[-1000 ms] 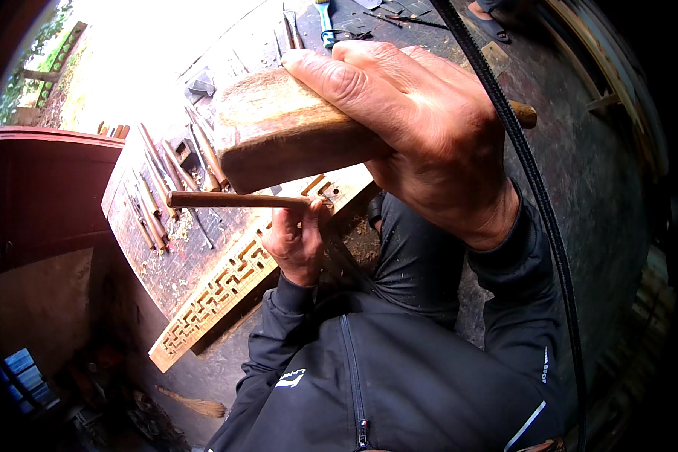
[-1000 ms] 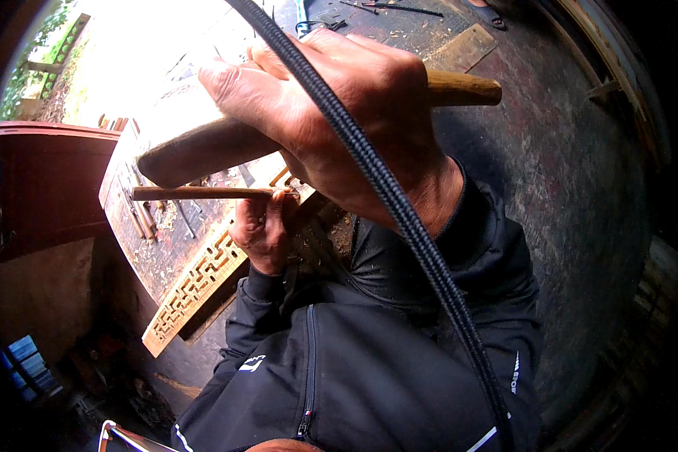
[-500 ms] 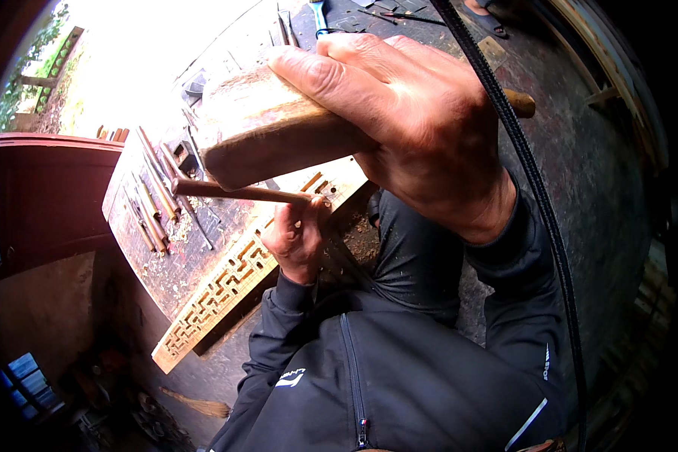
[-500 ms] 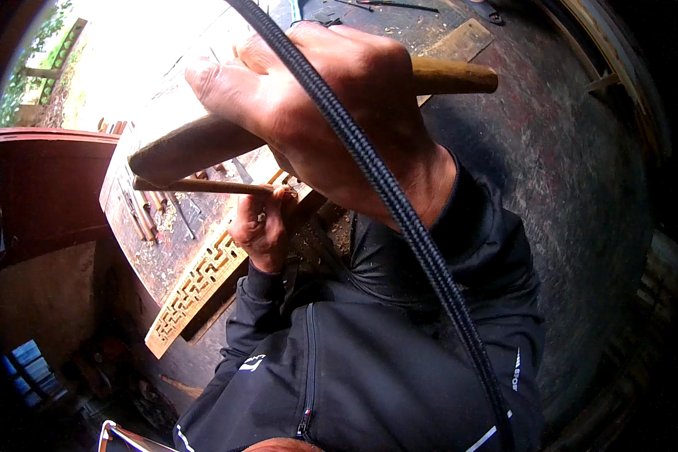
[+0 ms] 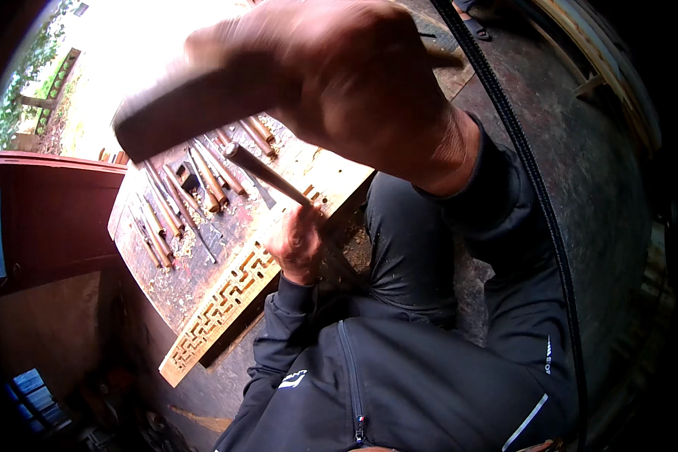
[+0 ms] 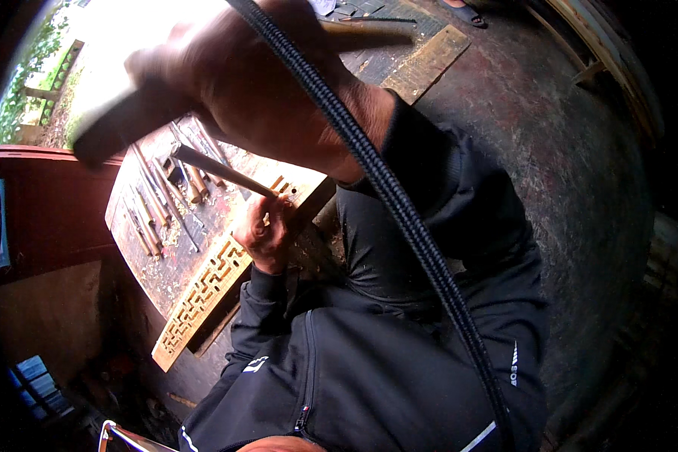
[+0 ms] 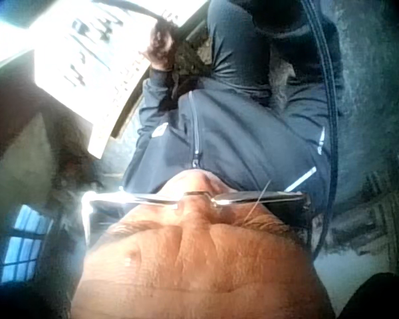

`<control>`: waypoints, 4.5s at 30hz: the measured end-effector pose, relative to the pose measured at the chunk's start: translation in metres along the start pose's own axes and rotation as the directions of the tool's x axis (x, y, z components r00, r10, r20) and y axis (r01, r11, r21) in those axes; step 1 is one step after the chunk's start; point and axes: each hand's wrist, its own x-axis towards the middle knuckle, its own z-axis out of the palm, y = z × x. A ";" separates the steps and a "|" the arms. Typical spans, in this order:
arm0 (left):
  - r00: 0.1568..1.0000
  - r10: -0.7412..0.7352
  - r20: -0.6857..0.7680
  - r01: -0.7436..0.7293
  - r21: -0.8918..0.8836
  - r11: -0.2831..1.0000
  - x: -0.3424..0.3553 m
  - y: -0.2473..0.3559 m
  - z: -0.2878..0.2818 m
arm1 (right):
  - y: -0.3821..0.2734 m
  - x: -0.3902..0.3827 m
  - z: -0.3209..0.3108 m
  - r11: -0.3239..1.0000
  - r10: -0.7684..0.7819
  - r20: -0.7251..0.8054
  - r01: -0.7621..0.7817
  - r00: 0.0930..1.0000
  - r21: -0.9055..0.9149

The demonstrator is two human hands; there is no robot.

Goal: The person is carving intricate geometric patterns into a long wooden board using a chisel and a wooden mallet. They strike the chisel to remove small pieces of wood, occasionally selecting different chisels from a workbench to continue the carving process.

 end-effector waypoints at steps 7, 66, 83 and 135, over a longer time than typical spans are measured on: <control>1.000 -0.026 -0.008 0.026 0.010 1.000 -0.009 -0.007 -0.003 | -0.004 -0.001 -0.007 1.000 0.006 0.002 -0.006 1.000 -0.018; 0.957 -0.274 0.097 0.291 -0.333 0.897 -0.020 -0.005 -0.010 | -0.026 -0.065 -0.039 0.979 0.205 0.244 -0.197 0.948 -0.054; 0.996 0.080 0.042 -0.081 0.021 0.996 -0.008 0.000 -0.007 | -0.042 -0.035 -0.053 0.990 0.136 0.130 -0.140 0.982 0.018; 0.995 0.092 -0.026 -0.093 -0.015 0.996 -0.010 -0.005 0.007 | -0.041 -0.176 0.002 0.835 0.491 0.075 -0.445 0.868 -0.324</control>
